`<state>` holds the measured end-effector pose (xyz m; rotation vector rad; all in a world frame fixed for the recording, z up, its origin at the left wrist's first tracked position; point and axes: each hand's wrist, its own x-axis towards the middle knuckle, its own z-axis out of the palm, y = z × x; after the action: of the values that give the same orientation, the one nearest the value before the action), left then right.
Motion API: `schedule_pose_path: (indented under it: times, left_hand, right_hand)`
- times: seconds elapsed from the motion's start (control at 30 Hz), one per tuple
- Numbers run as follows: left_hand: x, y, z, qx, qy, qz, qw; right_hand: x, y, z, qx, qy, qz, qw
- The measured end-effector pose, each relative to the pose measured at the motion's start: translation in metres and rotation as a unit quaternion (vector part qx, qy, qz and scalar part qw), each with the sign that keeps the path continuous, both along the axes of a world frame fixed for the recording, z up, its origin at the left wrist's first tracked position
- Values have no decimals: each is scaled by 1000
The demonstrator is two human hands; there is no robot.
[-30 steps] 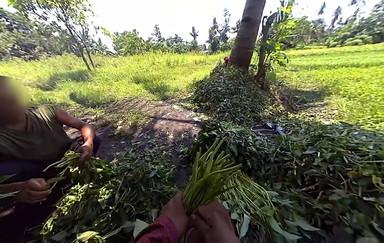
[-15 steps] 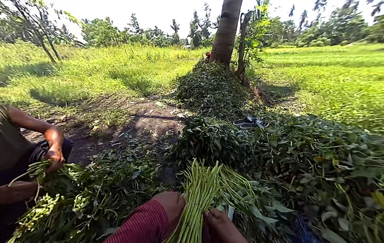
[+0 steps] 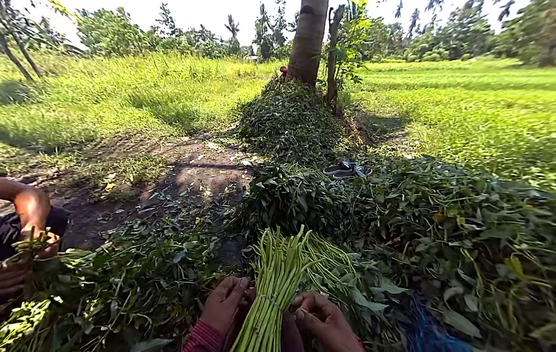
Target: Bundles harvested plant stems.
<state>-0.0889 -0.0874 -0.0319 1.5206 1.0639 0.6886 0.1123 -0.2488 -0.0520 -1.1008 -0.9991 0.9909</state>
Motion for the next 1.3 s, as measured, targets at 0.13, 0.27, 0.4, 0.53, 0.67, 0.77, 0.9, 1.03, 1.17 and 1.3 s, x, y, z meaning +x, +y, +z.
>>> schedule_pose_path:
  times: [0.13, 0.27, 0.4, 0.53, 0.67, 0.77, 0.9, 1.03, 1.17, 1.3]
  left_hand:
    - [10, -14, 3, -136, -180, 88, 970]
    - [15, -8, 0, -297, -284, 195, 891]
    - [17, -5, -5, -303, -301, 219, 877]
    - [21, -1, -8, -214, -250, 191, 925]
    - [19, 5, -12, -171, -206, 148, 952]
    - [18, 6, -12, -156, -193, 123, 961]
    - [18, 5, -14, -145, -185, 110, 966]
    - [22, 3, 11, -39, -79, 48, 995]
    - [28, -9, 49, 27, 29, -44, 998]
    - [23, -9, 48, 103, 112, -100, 983]
  right_hand:
    - [-18, 5, -8, 37, 305, 1, 952]
    - [-21, 11, -5, -2, 393, -6, 919]
    - [-19, 16, -6, -43, 236, -38, 970]
    - [-15, 12, -16, -55, 95, -12, 994]
    - [-8, 9, -20, -56, 55, -3, 997]
    - [-4, 6, -23, -50, 40, 4, 998]
    - [-2, 2, -19, -54, 33, 13, 998]
    - [-4, 13, 29, -41, -33, 23, 998]
    - [-17, 34, 52, -30, -26, 1, 999]
    - [-24, 46, 45, -67, -1, -31, 997]
